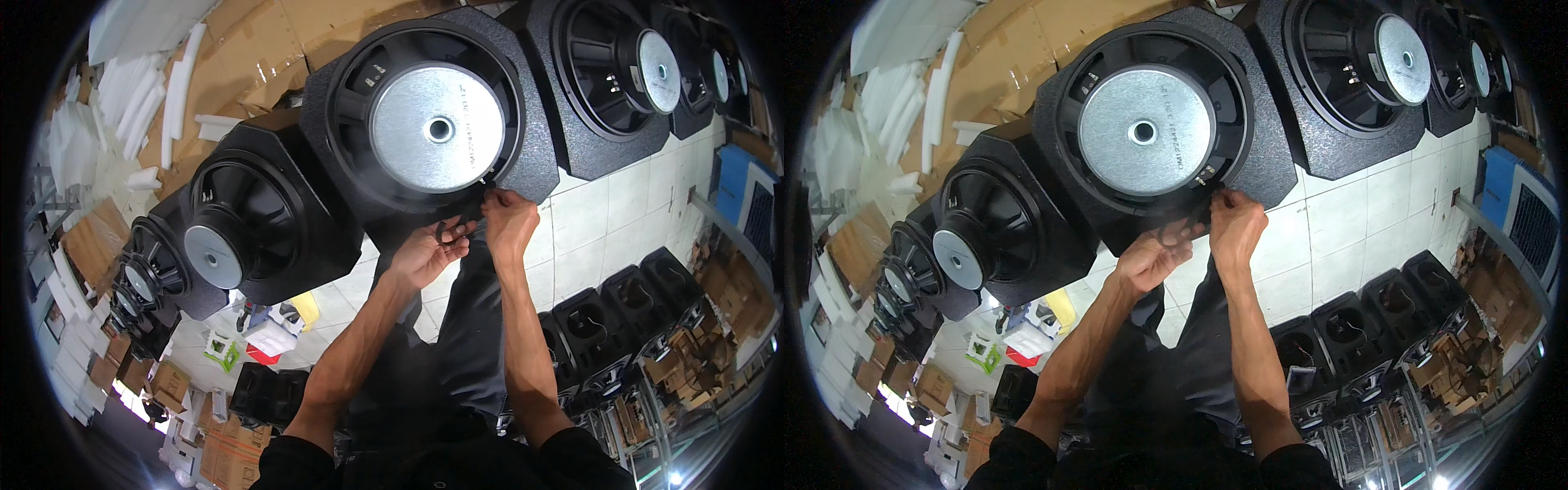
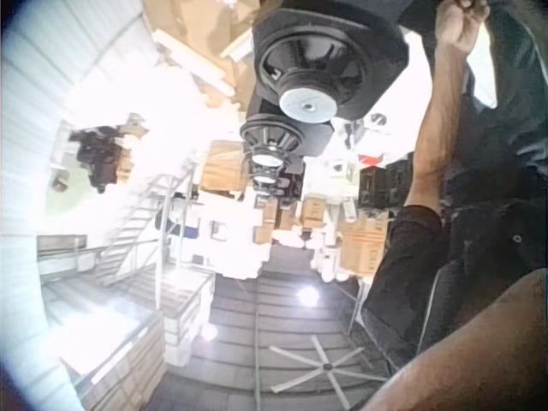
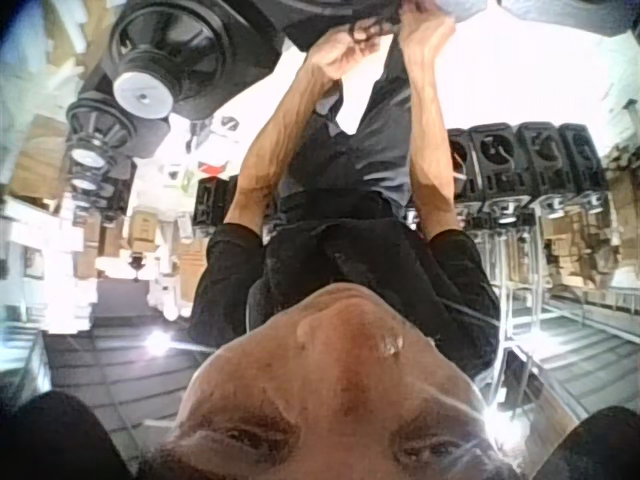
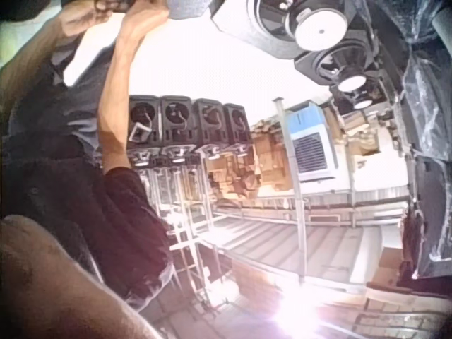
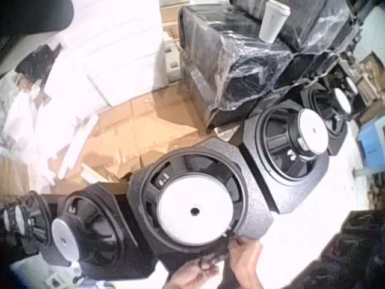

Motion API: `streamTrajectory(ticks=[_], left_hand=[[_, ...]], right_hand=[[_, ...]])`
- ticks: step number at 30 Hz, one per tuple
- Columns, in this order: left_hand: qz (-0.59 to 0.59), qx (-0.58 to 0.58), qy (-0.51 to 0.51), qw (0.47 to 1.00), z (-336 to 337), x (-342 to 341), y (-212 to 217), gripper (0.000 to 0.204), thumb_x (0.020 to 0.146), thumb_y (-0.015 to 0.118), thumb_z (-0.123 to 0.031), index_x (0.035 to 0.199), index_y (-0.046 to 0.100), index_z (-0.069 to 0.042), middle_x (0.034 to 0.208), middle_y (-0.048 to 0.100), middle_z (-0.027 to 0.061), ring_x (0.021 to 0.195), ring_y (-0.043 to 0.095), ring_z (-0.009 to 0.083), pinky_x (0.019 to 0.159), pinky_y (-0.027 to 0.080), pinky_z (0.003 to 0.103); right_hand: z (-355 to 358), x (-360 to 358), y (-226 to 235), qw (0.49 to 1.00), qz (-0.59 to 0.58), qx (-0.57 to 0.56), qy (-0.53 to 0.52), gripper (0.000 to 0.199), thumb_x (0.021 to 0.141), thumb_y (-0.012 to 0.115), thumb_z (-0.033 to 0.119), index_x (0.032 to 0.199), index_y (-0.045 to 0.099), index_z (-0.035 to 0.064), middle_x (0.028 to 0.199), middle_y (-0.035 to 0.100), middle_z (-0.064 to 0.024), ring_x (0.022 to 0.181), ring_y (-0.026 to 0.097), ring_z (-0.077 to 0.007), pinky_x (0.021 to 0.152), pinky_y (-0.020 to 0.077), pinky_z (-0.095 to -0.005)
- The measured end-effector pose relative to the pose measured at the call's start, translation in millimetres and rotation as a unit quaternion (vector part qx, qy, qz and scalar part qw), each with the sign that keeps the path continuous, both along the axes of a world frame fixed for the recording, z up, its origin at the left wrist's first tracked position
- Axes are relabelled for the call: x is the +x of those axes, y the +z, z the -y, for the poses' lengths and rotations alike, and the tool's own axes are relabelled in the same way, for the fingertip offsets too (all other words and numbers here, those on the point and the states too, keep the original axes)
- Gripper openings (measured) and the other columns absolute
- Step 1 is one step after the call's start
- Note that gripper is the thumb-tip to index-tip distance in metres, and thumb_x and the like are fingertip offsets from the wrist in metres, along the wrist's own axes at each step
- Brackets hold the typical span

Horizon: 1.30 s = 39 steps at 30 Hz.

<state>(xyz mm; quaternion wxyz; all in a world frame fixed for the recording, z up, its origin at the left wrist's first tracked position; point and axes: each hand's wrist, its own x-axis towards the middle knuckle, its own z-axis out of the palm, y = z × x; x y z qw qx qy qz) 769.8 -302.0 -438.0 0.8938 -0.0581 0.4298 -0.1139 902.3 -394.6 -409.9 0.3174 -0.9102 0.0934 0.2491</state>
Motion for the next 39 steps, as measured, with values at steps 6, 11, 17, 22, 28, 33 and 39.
streamTrajectory(ticks=[6, 11, 17, 22, 28, 33, 39], left_hand=[[-0.018, 0.067, -0.088, 0.994, -19, -10, 0, 0.029, 0.093, 0.065, -0.001, 0.122, 0.061, 0.003, 0.121, 0.067, 0.0171, 0.085, 0.066, 0.0165, 0.083, 0.057, 0.033], [-0.074, 0.186, -0.206, 0.958, -43, 1, 22, 0.040, 0.094, 0.066, -0.007, 0.126, 0.054, 0.014, 0.112, 0.068, 0.0218, 0.081, 0.068, 0.0214, 0.079, 0.060, 0.035], [-0.076, 0.250, -0.263, 0.929, -70, -8, 25, 0.032, 0.088, 0.075, -0.012, 0.111, 0.065, 0.009, 0.104, 0.069, 0.0188, 0.083, 0.071, 0.0263, 0.075, 0.061, 0.036], [-0.087, 0.294, -0.313, 0.899, -78, -9, 30, 0.036, 0.089, 0.075, -0.014, 0.112, 0.064, 0.012, 0.098, 0.070, 0.0204, 0.078, 0.072, 0.0259, 0.070, 0.062, 0.033], [-0.079, 0.333, -0.307, 0.888, -88, -15, 31, 0.036, 0.088, 0.076, -0.014, 0.110, 0.065, 0.013, 0.094, 0.071, 0.0193, 0.072, 0.072, 0.0239, 0.067, 0.062, 0.032], [-0.093, 0.414, -0.326, 0.845, -92, -12, 25, 0.027, 0.084, 0.076, -0.008, 0.102, 0.070, 0.011, 0.087, 0.073, 0.0182, 0.067, 0.072, 0.0216, 0.061, 0.060, 0.031], [-0.096, 0.497, -0.379, 0.774, -98, 3, 30, 0.023, 0.084, 0.077, -0.011, 0.097, 0.073, 0.008, 0.080, 0.074, 0.0146, 0.065, 0.072, 0.0175, 0.059, 0.059, 0.027]], right_hand=[[-2, -18, -7, 0.998, -0.008, 0.042, -0.047, 0.018, 0.085, 0.068, 0.008, 0.092, 0.074, -0.0072, 0.077, 0.072, -0.0213, 0.070, 0.071, -0.0281, 0.067, 0.0524, -0.0360], [-3, -35, -12, 0.997, -0.002, 0.068, -0.044, 0.016, 0.087, 0.067, 0.003, 0.092, 0.072, -0.0122, 0.076, 0.072, -0.0163, 0.067, 0.070, -0.0179, 0.062, 0.0546, -0.0285], [-12, -43, -7, 0.994, -0.017, 0.073, -0.078, 0.016, 0.088, 0.068, 0.002, 0.093, 0.071, -0.0127, 0.075, 0.071, -0.0162, 0.066, 0.068, -0.0177, 0.062, 0.0542, -0.0283], [-17, -51, -7, 0.994, -0.001, 0.067, -0.089, 0.019, 0.085, 0.069, 0.007, 0.090, 0.072, -0.0105, 0.076, 0.071, -0.0230, 0.067, 0.070, -0.0246, 0.064, 0.0520, -0.0351], [-23, -65, -12, 0.997, 0.014, 0.050, -0.049, 0.014, 0.085, 0.069, 0.001, 0.090, 0.071, -0.0116, 0.073, 0.071, -0.0152, 0.065, 0.067, -0.0169, 0.061, 0.0519, -0.0299], [-32, -68, -5, 0.998, 0.043, 0.054, -0.011, 0.014, 0.083, 0.071, 0.002, 0.091, 0.072, -0.0096, 0.074, 0.072, -0.0181, 0.066, 0.068, -0.0193, 0.064, 0.0518, -0.0325], [-40, -73, -5, 0.999, 0.020, 0.037, -0.015, 0.016, 0.084, 0.072, 0.006, 0.090, 0.072, -0.0094, 0.075, 0.072, -0.0188, 0.066, 0.069, -0.0205, 0.064, 0.0522, -0.0331]])
